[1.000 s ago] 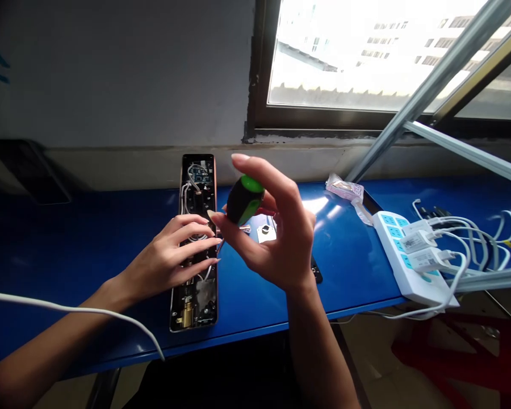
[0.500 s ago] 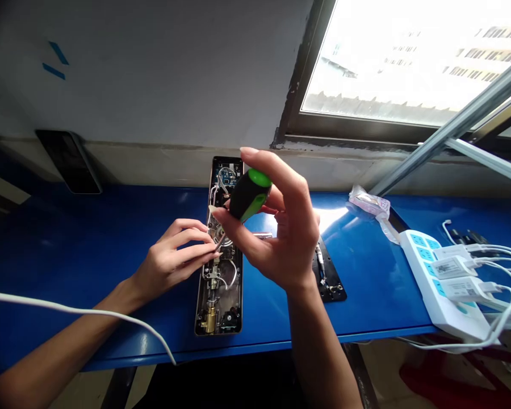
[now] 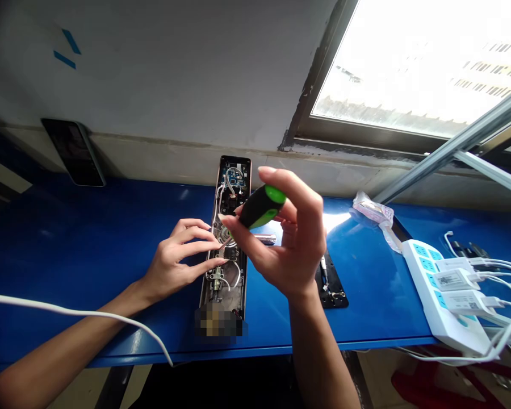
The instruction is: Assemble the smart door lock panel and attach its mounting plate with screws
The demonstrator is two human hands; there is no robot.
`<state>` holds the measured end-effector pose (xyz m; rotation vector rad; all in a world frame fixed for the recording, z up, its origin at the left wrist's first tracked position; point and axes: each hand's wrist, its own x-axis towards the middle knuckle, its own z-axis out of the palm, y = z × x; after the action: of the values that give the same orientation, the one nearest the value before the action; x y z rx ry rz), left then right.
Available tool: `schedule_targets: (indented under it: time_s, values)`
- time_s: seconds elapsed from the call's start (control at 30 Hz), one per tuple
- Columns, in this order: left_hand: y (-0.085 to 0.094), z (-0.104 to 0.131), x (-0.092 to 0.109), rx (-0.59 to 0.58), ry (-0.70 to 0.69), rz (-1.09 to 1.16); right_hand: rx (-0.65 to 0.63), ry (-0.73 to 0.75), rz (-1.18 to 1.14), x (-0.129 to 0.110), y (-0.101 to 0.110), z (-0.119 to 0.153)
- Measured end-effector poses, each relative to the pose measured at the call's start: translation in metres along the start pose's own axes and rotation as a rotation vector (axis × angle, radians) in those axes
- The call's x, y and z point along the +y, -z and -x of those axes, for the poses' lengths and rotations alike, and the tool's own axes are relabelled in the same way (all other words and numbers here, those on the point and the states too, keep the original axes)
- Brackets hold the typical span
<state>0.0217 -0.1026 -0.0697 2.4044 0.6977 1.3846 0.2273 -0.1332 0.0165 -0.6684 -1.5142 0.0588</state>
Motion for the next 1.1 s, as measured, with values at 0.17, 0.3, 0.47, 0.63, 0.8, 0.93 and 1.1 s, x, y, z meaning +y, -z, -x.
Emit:
schedule_targets:
  time_s: [0.17, 0.3, 0.47, 0.63, 0.8, 0.93, 1.1]
  values:
    - [0.003, 0.004, -0.002, -0.079, -0.005, -0.105, -0.075, 0.086, 0.048, 0.005, -0.009, 0.005]
    - [0.005, 0.006, -0.002, -0.128, 0.025, -0.131, -0.173, 0.123, 0.037, 0.006, -0.017, 0.008]
    - [0.007, 0.006, -0.002, -0.149, 0.06, -0.137, -0.191, 0.194, 0.153, 0.006, -0.019, 0.002]
    - [0.008, 0.006, -0.005, -0.149, 0.082, -0.155, -0.271, 0.053, 0.012, 0.0, -0.012, -0.007]
    - [0.01, 0.006, -0.004, -0.138, 0.087, -0.162, -0.183, 0.099, 0.021, -0.002, -0.003, -0.013]
    - [0.009, 0.006, -0.003, -0.138, 0.094, -0.158, -0.245, 0.063, 0.052, -0.002, 0.0, -0.015]
    - [0.009, 0.006, -0.004, -0.148, 0.097, -0.156, -0.242, 0.01, -0.026, 0.0, 0.0, -0.014]
